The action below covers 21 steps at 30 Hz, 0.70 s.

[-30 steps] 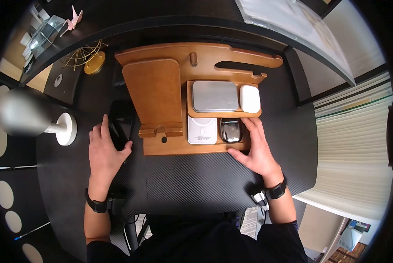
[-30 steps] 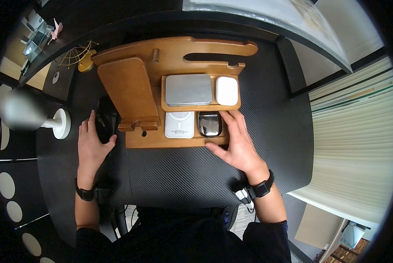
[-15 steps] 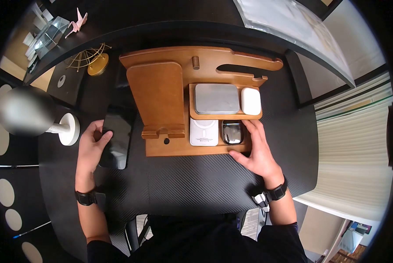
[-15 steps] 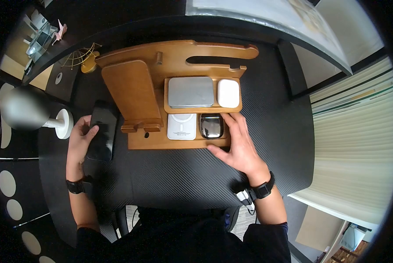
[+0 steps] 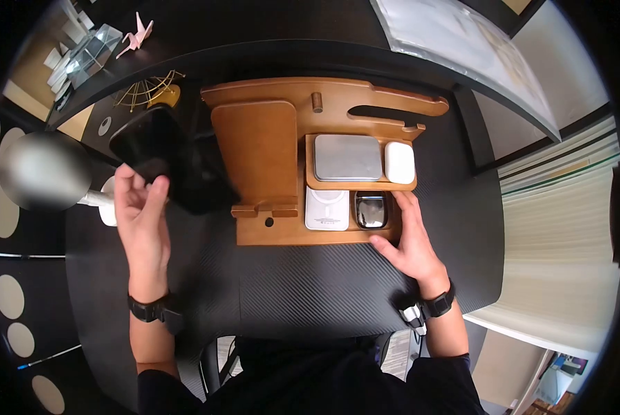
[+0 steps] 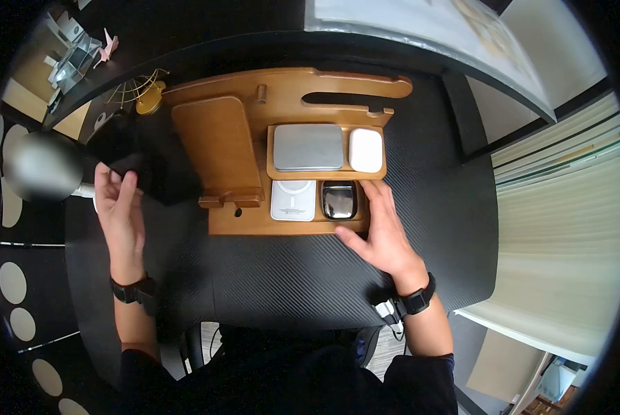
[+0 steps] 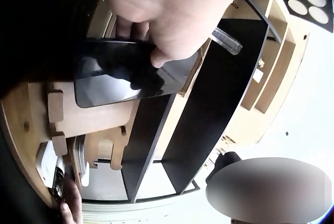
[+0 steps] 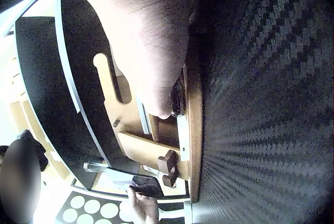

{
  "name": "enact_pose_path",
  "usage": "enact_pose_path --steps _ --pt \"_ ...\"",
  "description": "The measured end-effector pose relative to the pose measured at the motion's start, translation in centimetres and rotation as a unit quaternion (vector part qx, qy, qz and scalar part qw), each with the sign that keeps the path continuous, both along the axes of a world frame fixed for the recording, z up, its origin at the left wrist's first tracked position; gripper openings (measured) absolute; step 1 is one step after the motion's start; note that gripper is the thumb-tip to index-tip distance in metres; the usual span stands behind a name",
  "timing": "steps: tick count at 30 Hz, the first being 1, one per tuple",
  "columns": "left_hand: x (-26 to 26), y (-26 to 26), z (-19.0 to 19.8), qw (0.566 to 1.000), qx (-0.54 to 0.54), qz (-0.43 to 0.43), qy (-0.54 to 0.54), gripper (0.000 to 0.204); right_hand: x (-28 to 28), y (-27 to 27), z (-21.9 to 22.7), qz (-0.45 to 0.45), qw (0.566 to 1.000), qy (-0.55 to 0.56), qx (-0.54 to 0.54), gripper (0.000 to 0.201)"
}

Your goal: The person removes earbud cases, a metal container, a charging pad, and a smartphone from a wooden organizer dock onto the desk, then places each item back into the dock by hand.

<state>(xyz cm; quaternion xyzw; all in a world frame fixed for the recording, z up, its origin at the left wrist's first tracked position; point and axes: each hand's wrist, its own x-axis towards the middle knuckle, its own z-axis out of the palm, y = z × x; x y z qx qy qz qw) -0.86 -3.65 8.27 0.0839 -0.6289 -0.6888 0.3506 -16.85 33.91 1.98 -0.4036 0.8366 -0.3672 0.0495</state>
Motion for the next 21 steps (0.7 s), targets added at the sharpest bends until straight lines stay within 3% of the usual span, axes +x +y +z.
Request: enact_pose_path --steps 1,7,21 --pt "-0.5 0.3 -0.3 0.999 -0.009 -0.033 0.04 0.037 0.0 0.1 0.0 0.0 1.0 -0.006 0.004 0.087" --pt "-3.4 2.8 -0.4 1.0 0.019 -0.024 0.001 0.034 0.0 -0.1 0.1 -0.004 1.0 0.017 -0.001 0.086" --pt "-4.9 5.2 -1.0 0.996 -0.07 -0.043 -0.032 0.034 0.2 -0.1 0.4 -0.002 1.0 -0.004 0.007 0.085"
